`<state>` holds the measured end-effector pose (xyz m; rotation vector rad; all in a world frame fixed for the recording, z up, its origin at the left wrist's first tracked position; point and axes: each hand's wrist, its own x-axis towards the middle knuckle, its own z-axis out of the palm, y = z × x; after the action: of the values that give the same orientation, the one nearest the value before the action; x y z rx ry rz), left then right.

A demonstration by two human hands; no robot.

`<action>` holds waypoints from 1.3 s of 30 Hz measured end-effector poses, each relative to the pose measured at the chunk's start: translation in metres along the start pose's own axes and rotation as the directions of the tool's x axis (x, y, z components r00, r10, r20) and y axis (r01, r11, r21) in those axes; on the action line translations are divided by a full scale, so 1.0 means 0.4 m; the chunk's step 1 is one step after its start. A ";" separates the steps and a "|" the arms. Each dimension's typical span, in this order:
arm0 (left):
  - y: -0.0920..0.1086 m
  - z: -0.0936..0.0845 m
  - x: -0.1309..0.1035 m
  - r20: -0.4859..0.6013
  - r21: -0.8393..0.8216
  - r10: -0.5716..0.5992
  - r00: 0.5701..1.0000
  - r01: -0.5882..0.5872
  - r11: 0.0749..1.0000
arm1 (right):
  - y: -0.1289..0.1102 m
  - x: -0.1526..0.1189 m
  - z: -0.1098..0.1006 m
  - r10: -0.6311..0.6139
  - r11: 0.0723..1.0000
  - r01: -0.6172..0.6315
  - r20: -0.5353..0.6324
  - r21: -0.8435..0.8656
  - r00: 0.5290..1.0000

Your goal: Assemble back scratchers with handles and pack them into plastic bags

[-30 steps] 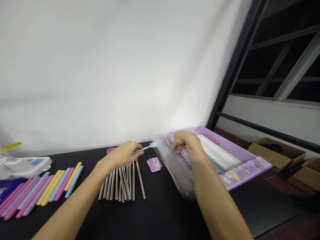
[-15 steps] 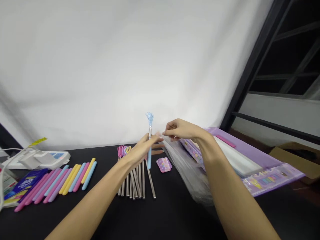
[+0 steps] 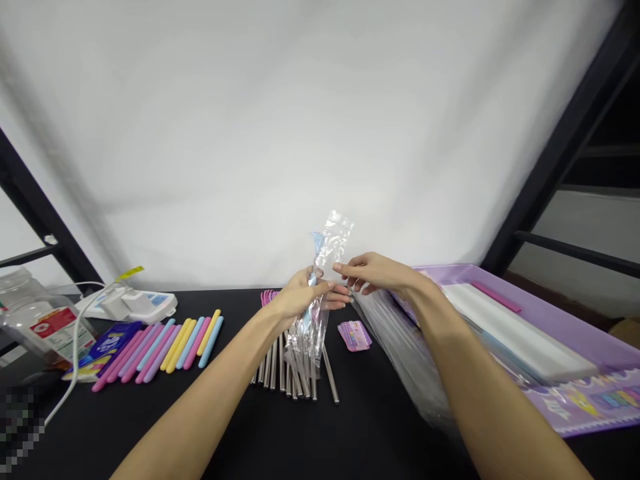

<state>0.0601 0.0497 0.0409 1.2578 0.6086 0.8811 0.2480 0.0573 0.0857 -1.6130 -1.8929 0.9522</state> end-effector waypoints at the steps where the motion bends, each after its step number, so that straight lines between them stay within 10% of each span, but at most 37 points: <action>1: 0.005 -0.002 -0.004 0.055 0.045 -0.026 0.998 0.024 0.999 | 0.002 -0.001 0.001 -0.047 0.995 0.037 0.103 0.096 0.994; 4: 0.019 -0.013 -0.012 0.133 0.145 -0.098 0.986 0.079 0.986 | 0.004 0.004 0.002 -0.204 0.944 0.159 0.134 0.289 0.970; 10: 0.044 -0.068 -0.024 0.062 0.215 -0.123 0.990 0.108 0.971 | 0.016 0.023 -0.029 -0.071 0.740 0.304 -0.379 0.600 0.922; 17: 0.044 -0.059 -0.025 0.164 0.380 -0.108 0.981 0.038 0.924 | 0.016 0.012 0.007 -0.266 0.819 0.166 0.107 0.550 0.958; 22: 0.072 -0.095 -0.039 0.026 0.754 -0.192 0.981 0.107 0.649 | 0.029 0.039 0.003 -0.132 0.855 0.198 -0.169 0.480 0.977; 27: 0.142 -0.148 -0.068 0.060 0.960 0.013 0.998 -0.061 0.274 | 0.065 0.031 -0.049 -0.008 0.884 0.192 -0.396 0.427 0.918; 39: 0.187 -0.134 -0.091 0.109 0.953 0.034 0.993 -0.114 0.280 | 0.061 0.020 -0.056 0.037 0.932 0.132 -0.451 0.338 0.892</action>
<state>-0.0201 0.0538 0.0990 2.4594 1.1262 0.4585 0.2786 0.0713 0.0810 -1.4058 -1.3429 0.7632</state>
